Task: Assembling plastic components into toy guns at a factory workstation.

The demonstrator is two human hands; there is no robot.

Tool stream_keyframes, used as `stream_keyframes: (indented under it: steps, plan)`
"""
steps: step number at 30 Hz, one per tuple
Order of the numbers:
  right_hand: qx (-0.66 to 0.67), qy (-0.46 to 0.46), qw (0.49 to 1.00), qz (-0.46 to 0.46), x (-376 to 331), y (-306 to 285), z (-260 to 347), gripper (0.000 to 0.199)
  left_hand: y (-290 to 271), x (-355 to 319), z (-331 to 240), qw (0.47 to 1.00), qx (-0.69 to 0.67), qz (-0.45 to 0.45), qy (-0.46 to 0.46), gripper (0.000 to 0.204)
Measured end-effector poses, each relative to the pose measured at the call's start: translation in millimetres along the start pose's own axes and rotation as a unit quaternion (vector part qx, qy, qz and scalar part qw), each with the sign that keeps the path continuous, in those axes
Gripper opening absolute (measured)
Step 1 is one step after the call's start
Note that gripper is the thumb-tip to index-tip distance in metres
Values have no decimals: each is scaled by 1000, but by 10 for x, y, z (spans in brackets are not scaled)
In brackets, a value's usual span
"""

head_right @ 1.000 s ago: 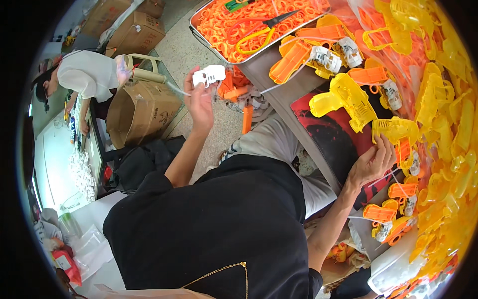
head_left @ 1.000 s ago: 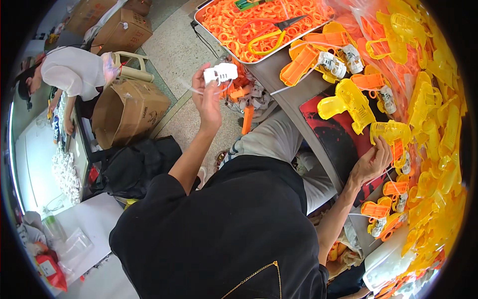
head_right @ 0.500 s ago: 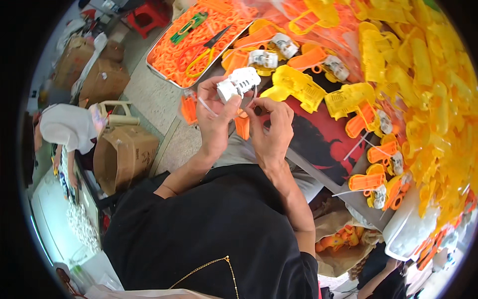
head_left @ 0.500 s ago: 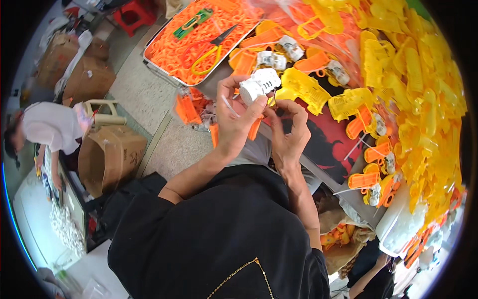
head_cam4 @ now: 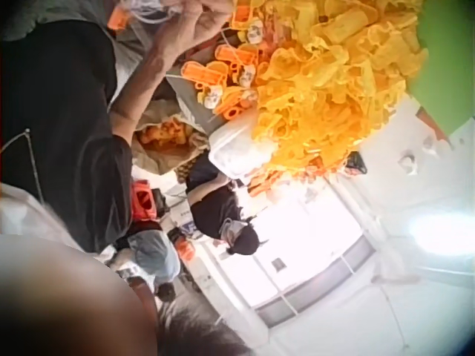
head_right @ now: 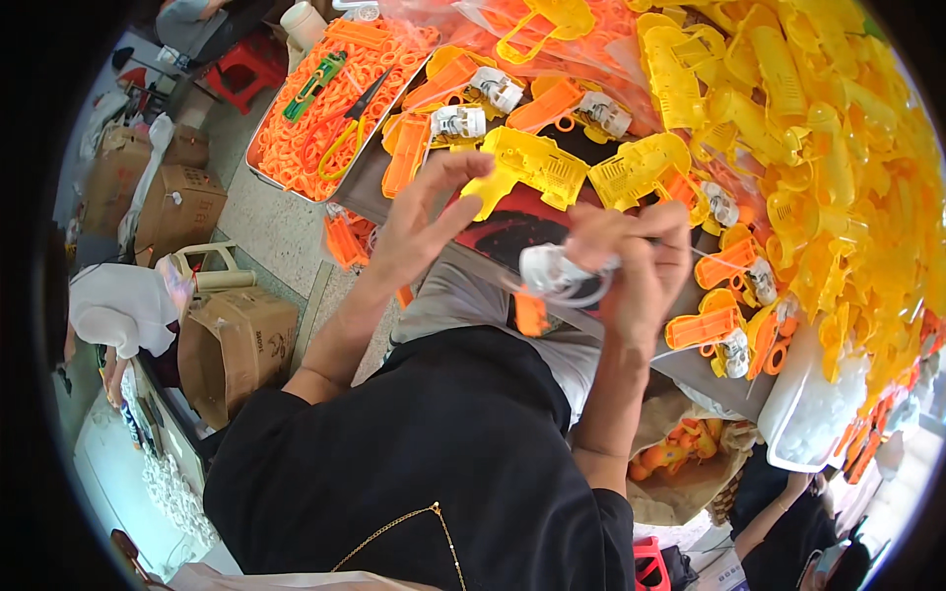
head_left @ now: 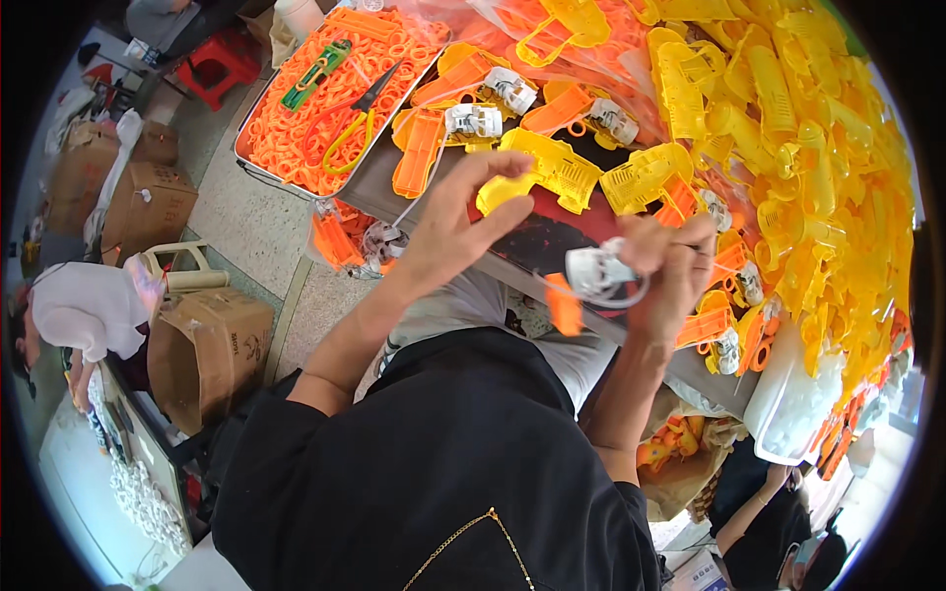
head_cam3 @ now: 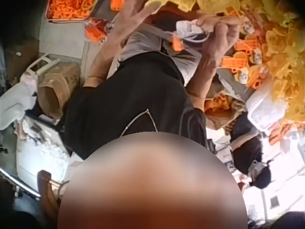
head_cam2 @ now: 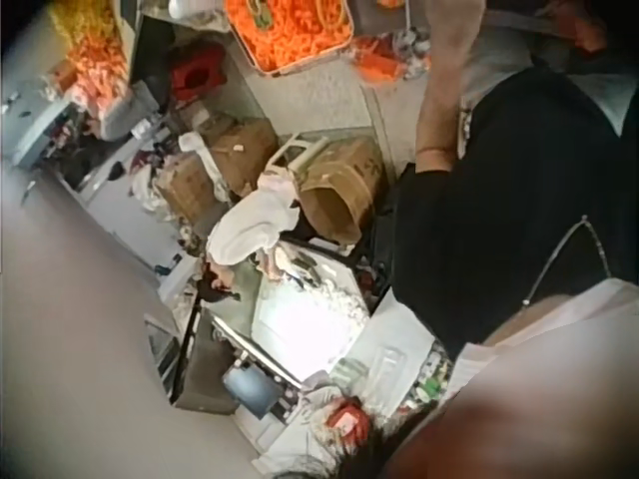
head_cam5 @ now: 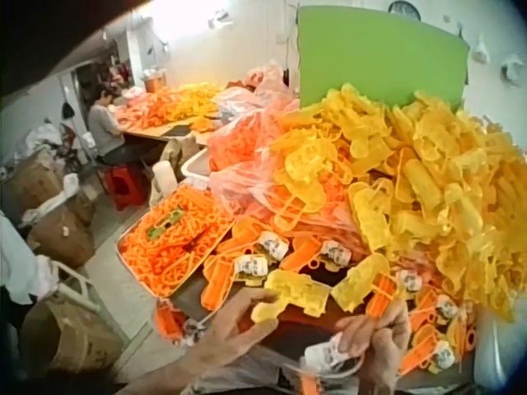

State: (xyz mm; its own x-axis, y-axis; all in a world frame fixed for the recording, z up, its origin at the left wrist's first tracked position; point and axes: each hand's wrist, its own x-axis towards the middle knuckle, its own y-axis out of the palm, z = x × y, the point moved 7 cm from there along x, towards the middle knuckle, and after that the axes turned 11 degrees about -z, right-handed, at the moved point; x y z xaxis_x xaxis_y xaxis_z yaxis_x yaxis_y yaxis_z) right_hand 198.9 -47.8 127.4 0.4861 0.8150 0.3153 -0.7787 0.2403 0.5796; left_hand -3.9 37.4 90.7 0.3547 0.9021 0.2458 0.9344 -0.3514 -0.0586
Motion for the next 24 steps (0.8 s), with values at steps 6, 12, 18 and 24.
stream_keyframes:
  steps: [6,12,18,24]
  plan:
    - [-250,14,968,-8,302,-400,544,21,40,548,217,871,419,-47,250,43]
    - [-695,-129,650,278,168,-28,-580,26,158,649,494,790,554,-7,264,45]
    - [-655,-145,698,252,136,-77,-712,37,237,461,388,956,237,-57,165,45]
    - [-636,-19,750,179,236,-199,-757,31,213,374,685,994,29,-103,-26,40]
